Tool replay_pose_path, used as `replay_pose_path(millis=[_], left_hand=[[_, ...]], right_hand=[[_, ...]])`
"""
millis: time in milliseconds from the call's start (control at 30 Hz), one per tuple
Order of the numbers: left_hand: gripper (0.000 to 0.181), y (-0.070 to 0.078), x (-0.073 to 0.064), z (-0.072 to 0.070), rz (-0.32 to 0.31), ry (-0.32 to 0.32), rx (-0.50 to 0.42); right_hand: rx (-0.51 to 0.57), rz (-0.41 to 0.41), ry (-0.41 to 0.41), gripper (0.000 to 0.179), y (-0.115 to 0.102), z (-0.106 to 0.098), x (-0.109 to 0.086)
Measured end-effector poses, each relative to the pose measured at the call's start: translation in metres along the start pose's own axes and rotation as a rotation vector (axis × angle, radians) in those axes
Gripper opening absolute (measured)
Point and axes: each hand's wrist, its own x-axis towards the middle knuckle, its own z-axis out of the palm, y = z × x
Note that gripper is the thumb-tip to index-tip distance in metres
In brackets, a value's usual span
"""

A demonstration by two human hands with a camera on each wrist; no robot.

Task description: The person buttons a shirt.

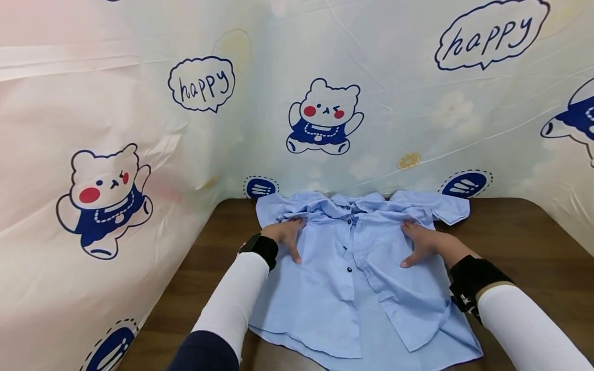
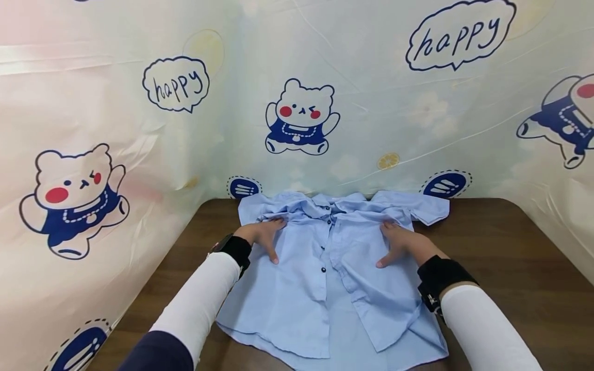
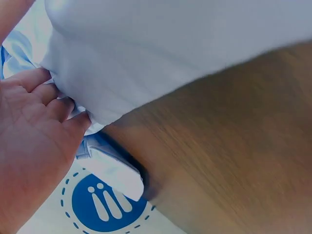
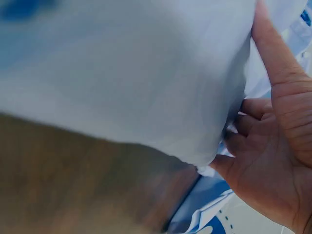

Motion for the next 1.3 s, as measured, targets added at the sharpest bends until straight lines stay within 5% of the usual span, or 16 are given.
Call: replay_pose_path(millis=[267, 533, 667, 900, 1167, 1300], left_hand=[[0.122, -0.003, -0.002, 0.004, -0.008, 0.006, -0.02], [0.066, 0.002, -0.026, 0.015, 0.202, 0.19, 0.088], [0.07, 0.0, -0.032, 0.023, 0.268, 0.217, 0.127], [0.062, -0.007, -0.027, 0.026, 0.248, 0.258, 0.109], [0.034, -0.009, -0.025, 0.028, 0.298, 0.298, 0.072], [0.022, -0.009, -0.028, 0.029, 0.352, 0.298, 0.048]], right_hand=[[0.016, -0.042, 0.008, 0.117, 0.001, 0.001, -0.001], [-0.106, -0.329, 0.233, 0.04, -0.009, 0.001, -0.019], [-0.119, -0.287, 0.211, 0.046, -0.01, 0.004, -0.024], [-0.147, -0.193, 0.226, 0.048, -0.003, 0.008, -0.023], [-0.096, -0.266, 0.275, 0.023, 0.001, 0.011, -0.022], [-0.074, -0.275, 0.243, 0.036, -0.002, 0.012, -0.021]])
